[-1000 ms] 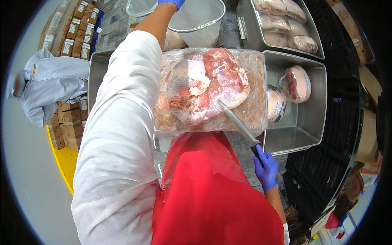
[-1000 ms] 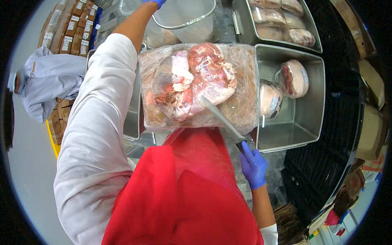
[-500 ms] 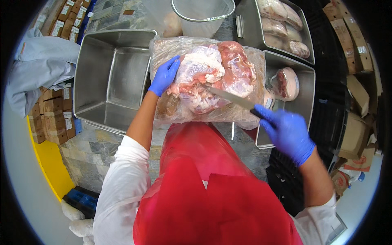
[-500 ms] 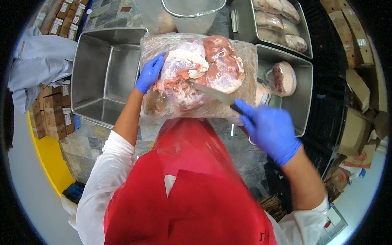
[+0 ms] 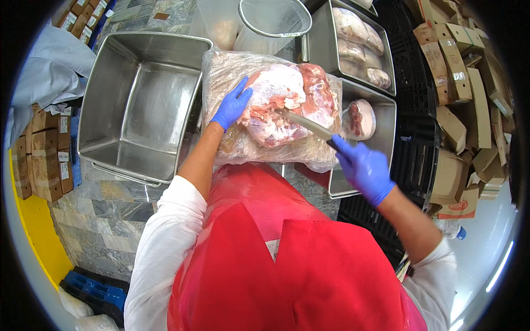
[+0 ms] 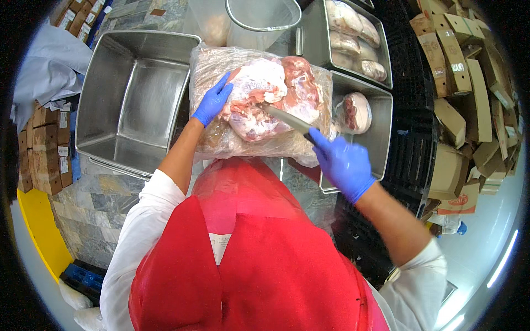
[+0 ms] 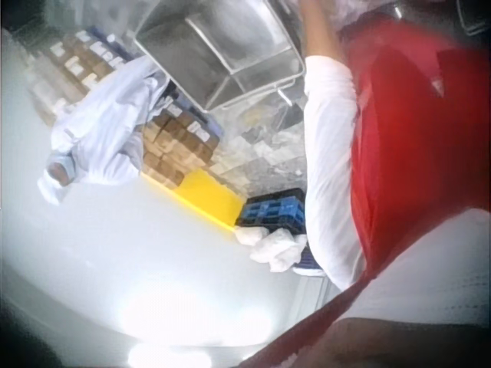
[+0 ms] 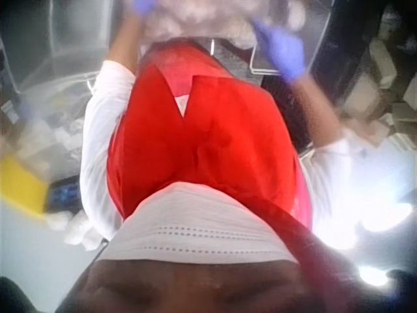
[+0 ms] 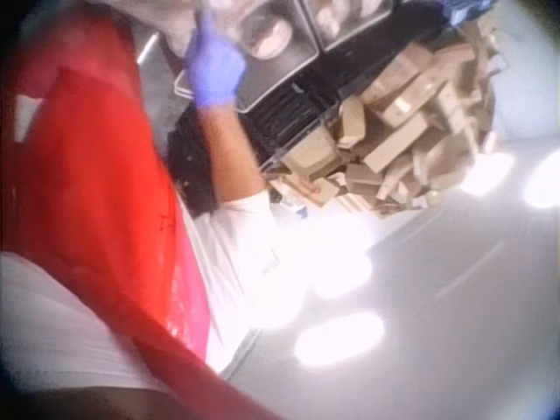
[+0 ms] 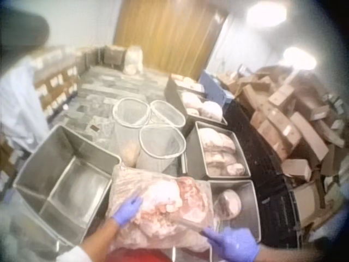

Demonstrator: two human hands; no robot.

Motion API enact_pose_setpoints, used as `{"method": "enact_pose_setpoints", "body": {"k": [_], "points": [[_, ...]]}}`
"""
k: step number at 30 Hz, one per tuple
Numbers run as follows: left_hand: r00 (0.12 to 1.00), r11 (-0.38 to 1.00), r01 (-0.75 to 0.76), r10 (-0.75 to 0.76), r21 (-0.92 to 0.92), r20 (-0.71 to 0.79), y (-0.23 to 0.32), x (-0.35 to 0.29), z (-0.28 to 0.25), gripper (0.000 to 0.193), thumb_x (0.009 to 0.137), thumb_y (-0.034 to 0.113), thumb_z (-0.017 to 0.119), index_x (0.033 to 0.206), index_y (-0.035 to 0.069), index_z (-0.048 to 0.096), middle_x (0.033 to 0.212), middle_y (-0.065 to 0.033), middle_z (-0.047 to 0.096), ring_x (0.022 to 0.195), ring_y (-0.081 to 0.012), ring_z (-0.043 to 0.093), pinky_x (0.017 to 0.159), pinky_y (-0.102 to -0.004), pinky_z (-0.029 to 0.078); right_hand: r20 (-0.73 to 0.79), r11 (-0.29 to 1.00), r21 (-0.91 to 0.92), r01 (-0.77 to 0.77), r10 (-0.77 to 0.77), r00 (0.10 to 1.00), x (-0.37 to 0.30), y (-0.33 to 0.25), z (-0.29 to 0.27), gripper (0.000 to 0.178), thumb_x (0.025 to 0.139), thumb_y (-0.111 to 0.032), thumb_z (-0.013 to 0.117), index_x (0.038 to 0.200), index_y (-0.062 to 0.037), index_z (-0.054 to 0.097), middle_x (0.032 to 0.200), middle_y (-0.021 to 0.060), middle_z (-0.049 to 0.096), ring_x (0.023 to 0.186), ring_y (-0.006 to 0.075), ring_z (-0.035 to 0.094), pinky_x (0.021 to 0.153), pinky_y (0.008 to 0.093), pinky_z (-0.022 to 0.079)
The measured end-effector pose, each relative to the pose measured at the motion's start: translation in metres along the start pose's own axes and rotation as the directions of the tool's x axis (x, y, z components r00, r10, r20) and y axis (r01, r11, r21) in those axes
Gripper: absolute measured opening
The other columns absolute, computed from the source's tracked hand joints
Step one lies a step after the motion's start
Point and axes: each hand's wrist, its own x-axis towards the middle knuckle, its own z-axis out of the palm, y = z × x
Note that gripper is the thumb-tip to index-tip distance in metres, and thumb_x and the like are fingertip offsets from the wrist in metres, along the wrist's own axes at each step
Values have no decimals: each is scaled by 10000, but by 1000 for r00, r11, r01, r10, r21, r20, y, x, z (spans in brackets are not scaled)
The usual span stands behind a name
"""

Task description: The person uses a knife to trim fat and cut a large piece of raw meat on a plastic-covered table. They separate portions and place them into metal trays. The person handles the meat with gloved hands and repeatedly repositions the piece while cutting.

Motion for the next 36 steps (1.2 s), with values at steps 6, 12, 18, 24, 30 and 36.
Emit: {"method": "enact_pose_setpoints", "body": {"k": [6, 12, 18, 24, 30, 36], "points": [[999, 960, 20, -32, 281, 39, 17, 0, -13, 617, 1032, 356, 574, 1538, 41, 417, 1378, -264, 609, 1261, -359, 620, 1059, -376, 469, -76, 997, 40, -70, 73, 994, -42, -1, 112, 552, 966, -366, 641, 1493, -334, 483, 763, 149, 586, 522, 342, 614, 482, 476, 508], [988, 878, -68, 127, 473, -93, 17, -29, -39, 422, 985, 337, 614, 1298, 57, 660, 1182, -212, 693, 1079, -359, 679, 927, -412, 529, -175, 968, 175, -178, 209, 962, -45, -21, 171, 541, 971, -395, 639, 1489, -337, 494, 775, 133, 599, 574, 342, 629, 508, 465, 513], [932, 772, -329, 359, 543, 53, 70, -73, 13, 289, 916, 336, 691, 1067, 92, 724, 978, -144, 680, 916, -342, 677, 782, -454, 548, -226, 910, 361, -204, 297, 928, -82, -15, 122, 466, 937, -335, 700, 1396, -305, 624, 757, 99, 610, 608, 308, 640, 552, 429, 519], [987, 629, -75, 159, 774, -34, 84, -55, 72, 358, 905, 396, 695, 1065, 79, 739, 1020, -185, 701, 934, -362, 684, 803, -469, 543, -150, 844, 457, -282, 386, 910, -111, -12, 104, 479, 923, -255, 727, 1393, -269, 638, 744, 106, 616, 617, 305, 632, 587, 416, 520], [944, 719, -67, 270, 692, -189, 63, -26, 84, 300, 875, 286, 688, 766, 10, 728, 755, -226, 688, 683, -390, 680, 647, -459, 529, -172, 793, 540, -280, 430, 886, -115, -9, 115, 480, 917, -243, 736, 1387, -257, 645, 737, 105, 602, 627, 305, 632, 590, 414, 517], [981, 929, 56, 18, 367, -194, 68, -32, 73, 208, 864, 212, 666, 811, 35, 761, 751, -216, 701, 674, -365, 696, 647, -427, 533, -130, 784, 555, -278, 411, 902, -118, 7, 115, 471, 913, -250, 738, 1377, -261, 653, 741, 109, 597, 636, 317, 629, 602, 412, 517]]}}
